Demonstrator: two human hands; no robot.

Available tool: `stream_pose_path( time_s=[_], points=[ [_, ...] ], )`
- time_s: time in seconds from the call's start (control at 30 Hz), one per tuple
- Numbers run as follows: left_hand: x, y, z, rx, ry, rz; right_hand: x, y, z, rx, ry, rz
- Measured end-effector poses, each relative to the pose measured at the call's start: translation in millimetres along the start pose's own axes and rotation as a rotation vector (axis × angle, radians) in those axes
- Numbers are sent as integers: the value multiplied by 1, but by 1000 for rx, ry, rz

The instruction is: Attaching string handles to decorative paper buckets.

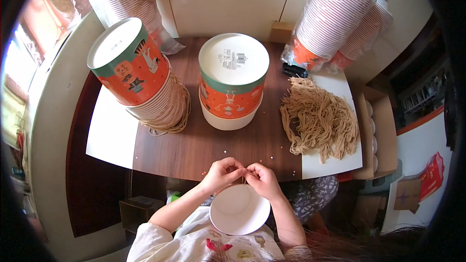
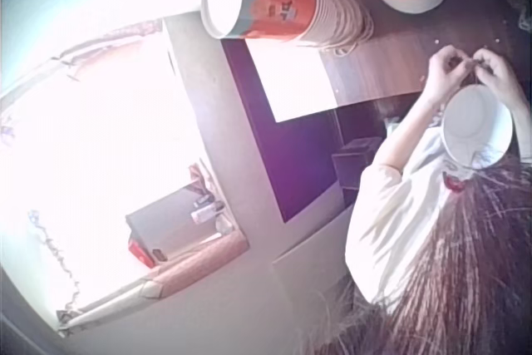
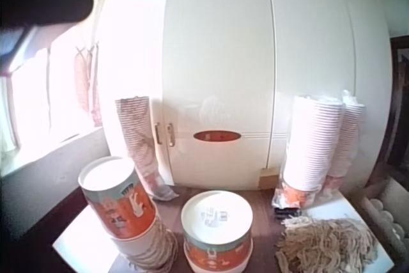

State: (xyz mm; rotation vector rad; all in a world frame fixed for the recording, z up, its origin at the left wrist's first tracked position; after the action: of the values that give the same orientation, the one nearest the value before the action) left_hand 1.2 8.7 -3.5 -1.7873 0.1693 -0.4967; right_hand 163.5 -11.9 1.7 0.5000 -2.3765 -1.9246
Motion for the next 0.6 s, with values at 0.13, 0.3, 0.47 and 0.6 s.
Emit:
stream_pose_path(
  time_s=[0.13,0.3,0.47,0.6],
  points=[
    [-3,2,1,-24,-7,10,-1,2,0,-5,-13,-12],
    [-2,5,1,-68,-3,-216,-1,2,1,-14,-14,-17],
    [-3,6,1,-83,11,-244,0,2,4,-3,-14,1],
    [-3,9,1,-106,56,-352,1,1,5,-11,-19,38]
  ],
)
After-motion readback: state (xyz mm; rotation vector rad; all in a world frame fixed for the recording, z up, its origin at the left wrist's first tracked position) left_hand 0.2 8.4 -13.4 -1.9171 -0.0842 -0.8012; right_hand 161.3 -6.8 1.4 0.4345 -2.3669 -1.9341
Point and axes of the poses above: each hand's wrist, its own z-axis towards the middle knuckle, its own x-axis out of the palm, y = z × x, the point moved 1 cm from there along z, towards the middle knuckle, and after that the axes turned 8 degrees about -z, right-handed, at the moved point
